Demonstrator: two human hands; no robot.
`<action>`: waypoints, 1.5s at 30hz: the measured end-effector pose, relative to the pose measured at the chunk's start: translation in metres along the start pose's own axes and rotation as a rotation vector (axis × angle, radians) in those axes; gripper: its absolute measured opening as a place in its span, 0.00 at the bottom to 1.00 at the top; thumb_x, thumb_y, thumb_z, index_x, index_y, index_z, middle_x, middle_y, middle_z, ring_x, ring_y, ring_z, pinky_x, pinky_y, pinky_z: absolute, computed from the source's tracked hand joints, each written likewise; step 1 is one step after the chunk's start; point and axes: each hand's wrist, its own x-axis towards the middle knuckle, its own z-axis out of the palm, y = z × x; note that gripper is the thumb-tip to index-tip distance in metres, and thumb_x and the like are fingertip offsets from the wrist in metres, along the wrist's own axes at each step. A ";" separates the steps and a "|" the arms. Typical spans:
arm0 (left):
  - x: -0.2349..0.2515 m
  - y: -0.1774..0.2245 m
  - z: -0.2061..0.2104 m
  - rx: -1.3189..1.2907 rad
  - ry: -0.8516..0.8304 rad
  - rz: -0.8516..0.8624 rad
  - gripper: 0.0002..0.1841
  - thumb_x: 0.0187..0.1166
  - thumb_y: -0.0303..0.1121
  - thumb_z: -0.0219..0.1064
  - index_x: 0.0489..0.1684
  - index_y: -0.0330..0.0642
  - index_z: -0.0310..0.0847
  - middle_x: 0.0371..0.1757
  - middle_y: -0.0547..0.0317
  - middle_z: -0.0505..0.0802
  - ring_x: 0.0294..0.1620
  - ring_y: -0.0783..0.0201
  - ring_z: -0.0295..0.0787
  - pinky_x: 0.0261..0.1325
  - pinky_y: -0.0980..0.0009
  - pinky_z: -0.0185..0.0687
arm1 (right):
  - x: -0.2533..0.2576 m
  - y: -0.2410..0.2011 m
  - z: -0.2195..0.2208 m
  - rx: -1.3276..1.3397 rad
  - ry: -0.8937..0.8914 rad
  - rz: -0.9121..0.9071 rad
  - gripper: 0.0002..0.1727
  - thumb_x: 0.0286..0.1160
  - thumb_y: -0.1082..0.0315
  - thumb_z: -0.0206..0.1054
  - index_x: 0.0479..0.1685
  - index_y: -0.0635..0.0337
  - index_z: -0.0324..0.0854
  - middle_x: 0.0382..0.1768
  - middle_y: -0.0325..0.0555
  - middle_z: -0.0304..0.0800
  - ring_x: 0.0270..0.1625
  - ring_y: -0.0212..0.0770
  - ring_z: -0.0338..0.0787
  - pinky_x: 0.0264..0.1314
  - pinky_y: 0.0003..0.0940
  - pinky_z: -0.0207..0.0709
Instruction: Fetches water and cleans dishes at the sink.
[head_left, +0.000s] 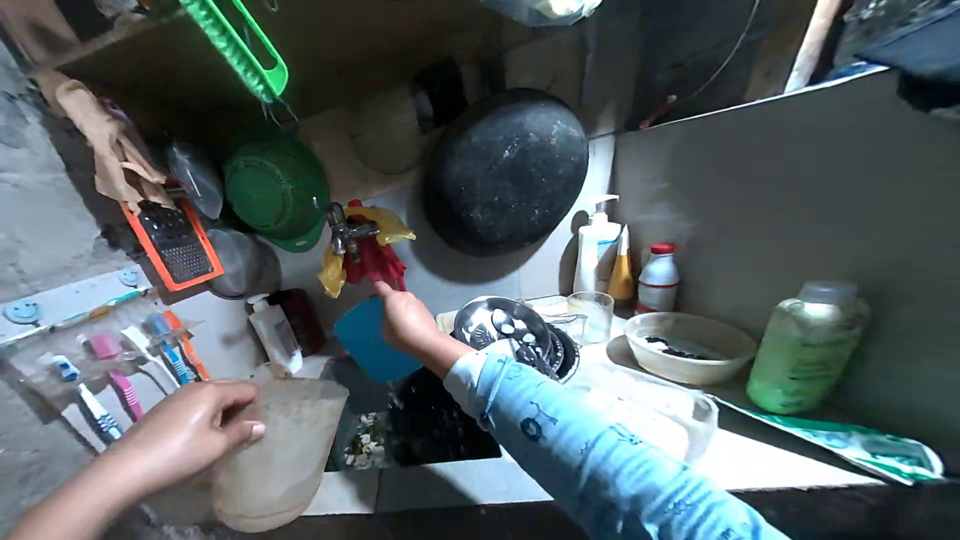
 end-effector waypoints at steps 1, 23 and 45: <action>-0.004 -0.002 0.002 -0.005 0.050 0.010 0.05 0.73 0.34 0.79 0.35 0.45 0.89 0.33 0.60 0.90 0.35 0.60 0.86 0.42 0.53 0.82 | -0.002 0.000 0.005 0.017 -0.025 0.076 0.32 0.73 0.81 0.62 0.80 0.54 0.68 0.56 0.65 0.89 0.60 0.67 0.91 0.56 0.67 0.83; -0.027 0.001 0.007 -0.019 0.369 -0.001 0.06 0.71 0.29 0.79 0.30 0.49 0.86 0.33 0.64 0.89 0.33 0.61 0.86 0.37 0.50 0.80 | -0.093 -0.012 0.138 0.465 -0.363 0.533 0.29 0.79 0.76 0.60 0.81 0.57 0.63 0.69 0.63 0.82 0.72 0.58 0.85 0.70 0.57 0.78; -0.016 -0.007 0.014 -0.036 0.332 0.074 0.04 0.67 0.31 0.77 0.31 0.45 0.88 0.33 0.59 0.90 0.32 0.57 0.87 0.36 0.47 0.80 | -0.136 0.026 0.063 0.085 -0.123 0.020 0.23 0.79 0.67 0.66 0.73 0.50 0.81 0.71 0.59 0.79 0.73 0.58 0.80 0.74 0.54 0.77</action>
